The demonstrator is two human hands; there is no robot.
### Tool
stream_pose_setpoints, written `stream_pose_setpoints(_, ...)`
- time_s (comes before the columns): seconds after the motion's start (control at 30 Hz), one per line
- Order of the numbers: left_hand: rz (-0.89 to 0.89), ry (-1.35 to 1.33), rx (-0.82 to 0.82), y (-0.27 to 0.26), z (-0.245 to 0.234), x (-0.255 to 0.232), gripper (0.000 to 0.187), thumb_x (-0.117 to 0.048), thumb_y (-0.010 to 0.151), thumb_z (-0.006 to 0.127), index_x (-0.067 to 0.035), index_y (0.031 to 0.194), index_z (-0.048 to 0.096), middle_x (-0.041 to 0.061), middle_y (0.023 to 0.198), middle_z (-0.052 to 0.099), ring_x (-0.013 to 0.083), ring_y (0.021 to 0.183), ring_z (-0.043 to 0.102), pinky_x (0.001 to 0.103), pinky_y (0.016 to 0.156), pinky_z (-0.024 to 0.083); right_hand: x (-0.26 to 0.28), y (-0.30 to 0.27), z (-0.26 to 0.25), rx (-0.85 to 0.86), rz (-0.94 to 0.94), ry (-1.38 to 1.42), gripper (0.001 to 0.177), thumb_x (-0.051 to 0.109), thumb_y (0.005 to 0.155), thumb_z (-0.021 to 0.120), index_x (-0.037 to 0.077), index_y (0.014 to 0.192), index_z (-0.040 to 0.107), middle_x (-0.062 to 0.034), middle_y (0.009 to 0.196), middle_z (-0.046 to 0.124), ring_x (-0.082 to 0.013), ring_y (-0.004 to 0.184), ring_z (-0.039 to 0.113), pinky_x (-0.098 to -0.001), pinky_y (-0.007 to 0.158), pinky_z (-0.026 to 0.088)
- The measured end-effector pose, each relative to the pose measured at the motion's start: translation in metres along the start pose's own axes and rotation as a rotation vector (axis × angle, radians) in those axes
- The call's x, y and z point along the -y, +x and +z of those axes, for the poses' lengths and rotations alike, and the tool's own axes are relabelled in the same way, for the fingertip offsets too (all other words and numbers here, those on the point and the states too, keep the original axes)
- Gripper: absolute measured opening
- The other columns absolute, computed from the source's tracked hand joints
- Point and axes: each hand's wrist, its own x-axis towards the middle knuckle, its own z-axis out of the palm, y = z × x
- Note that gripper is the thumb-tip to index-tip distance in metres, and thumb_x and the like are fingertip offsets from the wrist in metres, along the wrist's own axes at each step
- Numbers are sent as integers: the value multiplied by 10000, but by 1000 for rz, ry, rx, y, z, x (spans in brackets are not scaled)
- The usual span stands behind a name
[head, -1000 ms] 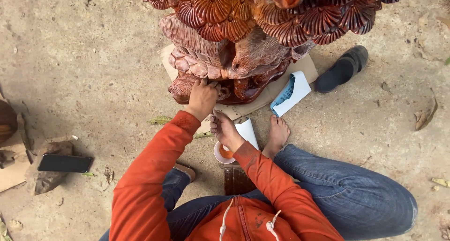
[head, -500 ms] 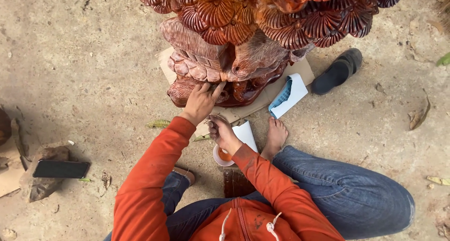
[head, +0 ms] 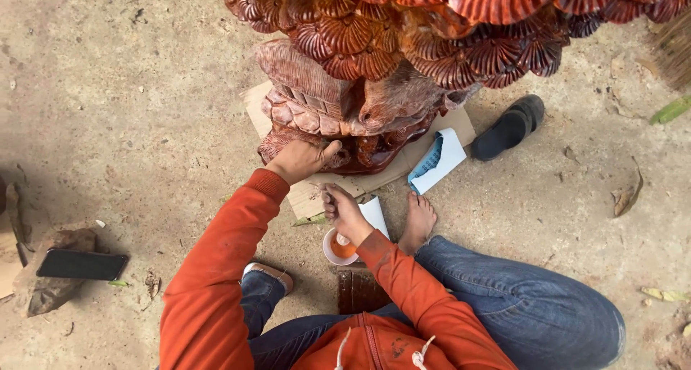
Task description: Polishing the intricate details of a carved wooden sculpture using a small piece of polishing cloth or sandpaper.
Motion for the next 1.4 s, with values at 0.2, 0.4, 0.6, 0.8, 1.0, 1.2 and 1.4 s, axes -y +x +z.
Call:
stream_pose_setpoints(0.2,-95,-118,-83,7,17,-22,374,-109,938,473,-108,1312,493,98,641,703,287,505,691,460,437,541,-7,5,2,-13,23,-1,148,298,1053,547,183,1136,589,82,757,425,-7,533,412,-138,448,340)
stream_pose_setpoints(0.4,-105,86,-261,32,30,-16,402,-125,894,539,-168,1291,587,9,565,640,192,457,634,367,405,498,-6,-3,17,-27,46,-29,157,292,1067,524,162,1139,573,82,754,453,-1,516,426,-136,445,348)
stream_pose_setpoints(0.6,-22,42,-208,10,33,-3,392,-167,883,572,-111,1270,547,40,557,638,212,474,655,401,424,531,-5,1,0,-39,20,-1,152,293,1055,550,168,1135,579,76,761,427,-7,529,421,-139,448,349)
stream_pose_setpoints(0.8,-49,102,-224,33,23,-14,313,-177,873,586,-157,1185,598,-11,539,623,192,451,638,352,398,488,-10,4,4,-56,49,-2,156,294,1062,536,166,1142,576,77,760,435,-8,522,420,-138,441,342)
stream_pose_setpoints(1.0,30,98,-223,26,3,-7,253,-139,886,586,-146,1138,612,18,561,647,210,473,650,343,429,498,-7,2,10,-67,30,-15,151,295,1058,537,161,1115,577,77,758,434,-7,520,415,-140,436,342)
stream_pose_setpoints(1.2,27,88,-113,12,-22,3,301,-183,888,553,-168,1188,576,-19,592,672,149,478,661,349,441,531,-4,12,-12,-91,6,13,167,302,1059,541,164,1144,578,79,757,434,3,517,422,-129,426,356)
stream_pose_setpoints(1.4,-23,85,-107,22,-5,-4,266,-161,890,555,-189,1153,586,-56,576,676,136,447,647,331,435,537,-7,6,5,-70,15,-4,148,292,1059,533,169,1131,571,84,763,432,6,515,409,-127,429,344)
